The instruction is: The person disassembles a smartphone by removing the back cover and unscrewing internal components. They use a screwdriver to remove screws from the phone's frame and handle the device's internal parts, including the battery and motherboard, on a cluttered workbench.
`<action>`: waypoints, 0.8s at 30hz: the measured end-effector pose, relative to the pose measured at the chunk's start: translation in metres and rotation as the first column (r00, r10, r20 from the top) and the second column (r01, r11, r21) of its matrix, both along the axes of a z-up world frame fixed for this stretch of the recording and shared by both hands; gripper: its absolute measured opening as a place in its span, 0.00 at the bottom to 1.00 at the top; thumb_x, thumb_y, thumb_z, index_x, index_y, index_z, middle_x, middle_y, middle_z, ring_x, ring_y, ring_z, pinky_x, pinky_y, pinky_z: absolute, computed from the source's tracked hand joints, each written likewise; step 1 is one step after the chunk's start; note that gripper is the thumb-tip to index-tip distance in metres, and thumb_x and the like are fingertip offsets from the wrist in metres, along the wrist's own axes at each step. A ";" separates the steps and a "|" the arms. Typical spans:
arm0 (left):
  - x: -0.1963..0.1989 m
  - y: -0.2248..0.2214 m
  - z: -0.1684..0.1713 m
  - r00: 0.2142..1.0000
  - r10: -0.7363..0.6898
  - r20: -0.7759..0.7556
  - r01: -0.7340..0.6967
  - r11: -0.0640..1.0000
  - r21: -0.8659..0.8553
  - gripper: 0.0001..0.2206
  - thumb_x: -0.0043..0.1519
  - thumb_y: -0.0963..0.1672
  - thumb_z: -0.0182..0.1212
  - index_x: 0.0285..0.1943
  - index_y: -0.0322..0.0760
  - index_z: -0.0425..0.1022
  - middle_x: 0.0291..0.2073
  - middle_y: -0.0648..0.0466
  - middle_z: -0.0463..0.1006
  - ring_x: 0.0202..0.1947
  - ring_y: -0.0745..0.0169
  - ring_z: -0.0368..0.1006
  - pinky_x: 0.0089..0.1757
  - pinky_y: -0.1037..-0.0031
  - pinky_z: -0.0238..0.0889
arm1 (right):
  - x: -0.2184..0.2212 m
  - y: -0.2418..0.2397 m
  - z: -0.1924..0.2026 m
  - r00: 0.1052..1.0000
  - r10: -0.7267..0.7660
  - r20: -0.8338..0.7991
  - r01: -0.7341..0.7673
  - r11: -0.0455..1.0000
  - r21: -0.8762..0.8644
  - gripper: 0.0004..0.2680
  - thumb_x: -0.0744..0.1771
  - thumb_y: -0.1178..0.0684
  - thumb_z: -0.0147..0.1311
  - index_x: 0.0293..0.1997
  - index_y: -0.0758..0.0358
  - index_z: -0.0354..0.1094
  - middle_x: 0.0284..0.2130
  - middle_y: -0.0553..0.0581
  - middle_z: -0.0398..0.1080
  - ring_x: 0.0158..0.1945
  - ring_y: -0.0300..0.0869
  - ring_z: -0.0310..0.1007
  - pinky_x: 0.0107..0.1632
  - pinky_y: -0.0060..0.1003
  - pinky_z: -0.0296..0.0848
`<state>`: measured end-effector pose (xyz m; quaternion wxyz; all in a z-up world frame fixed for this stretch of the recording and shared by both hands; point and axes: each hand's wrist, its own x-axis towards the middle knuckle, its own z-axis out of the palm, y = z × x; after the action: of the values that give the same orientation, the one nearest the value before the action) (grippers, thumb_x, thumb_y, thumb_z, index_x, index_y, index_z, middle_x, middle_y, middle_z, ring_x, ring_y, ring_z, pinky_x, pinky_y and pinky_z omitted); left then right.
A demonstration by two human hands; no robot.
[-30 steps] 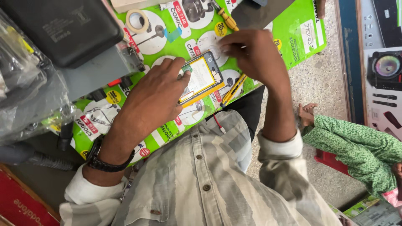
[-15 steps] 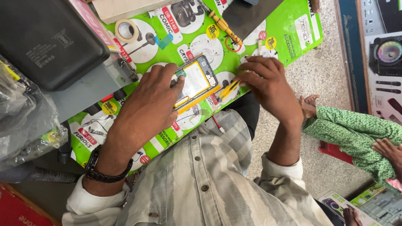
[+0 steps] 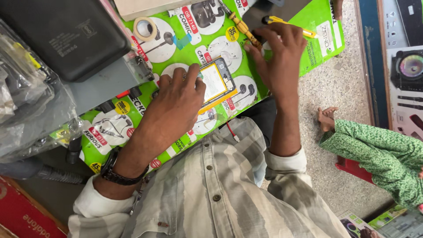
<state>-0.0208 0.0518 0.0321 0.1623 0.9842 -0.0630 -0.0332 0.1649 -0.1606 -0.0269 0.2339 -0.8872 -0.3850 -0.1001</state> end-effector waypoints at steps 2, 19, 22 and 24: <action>0.000 0.000 -0.001 1.000 -0.007 0.004 0.007 1.000 0.001 0.18 0.45 0.40 0.66 0.44 0.24 0.76 0.54 0.40 0.69 0.48 0.46 0.68 0.44 0.56 0.64 | -0.004 0.005 -0.001 1.000 -0.004 0.001 0.004 1.000 -0.001 0.09 0.68 0.58 0.70 0.49 0.62 0.73 0.51 0.57 0.72 0.59 0.54 0.66 0.62 0.51 0.63; -0.004 -0.002 -0.010 0.995 -0.029 0.098 0.022 0.997 0.076 0.08 0.54 0.39 0.59 0.39 0.26 0.78 0.53 0.43 0.72 0.48 0.49 0.68 0.45 0.60 0.66 | -0.018 -0.019 -0.031 0.932 0.320 -0.172 0.087 0.264 0.961 0.16 0.74 0.58 0.55 0.65 0.46 0.49 0.42 0.62 0.78 0.35 0.36 0.72 0.40 0.29 0.72; -0.004 0.000 -0.010 0.996 -0.018 0.087 0.015 0.999 0.031 0.08 0.55 0.39 0.59 0.40 0.25 0.78 0.52 0.43 0.71 0.48 0.49 0.68 0.45 0.60 0.65 | -0.028 -0.007 -0.054 0.952 0.267 -0.147 0.064 0.297 0.953 0.14 0.74 0.55 0.53 0.63 0.46 0.49 0.41 0.60 0.77 0.39 0.39 0.75 0.51 0.40 0.76; -0.004 0.002 -0.009 0.996 -0.012 0.088 0.013 1.000 -0.015 0.08 0.55 0.38 0.59 0.40 0.25 0.78 0.52 0.43 0.71 0.48 0.49 0.68 0.46 0.59 0.65 | -0.037 -0.002 -0.057 0.970 0.199 -0.137 0.042 0.419 0.907 0.13 0.74 0.55 0.51 0.62 0.46 0.47 0.40 0.61 0.77 0.41 0.42 0.79 0.51 0.40 0.77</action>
<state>-0.0245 0.0535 0.0230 0.1670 0.9830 -0.0763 0.0095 0.1281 -0.1630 -0.0836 0.7196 -0.6082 -0.2829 -0.1795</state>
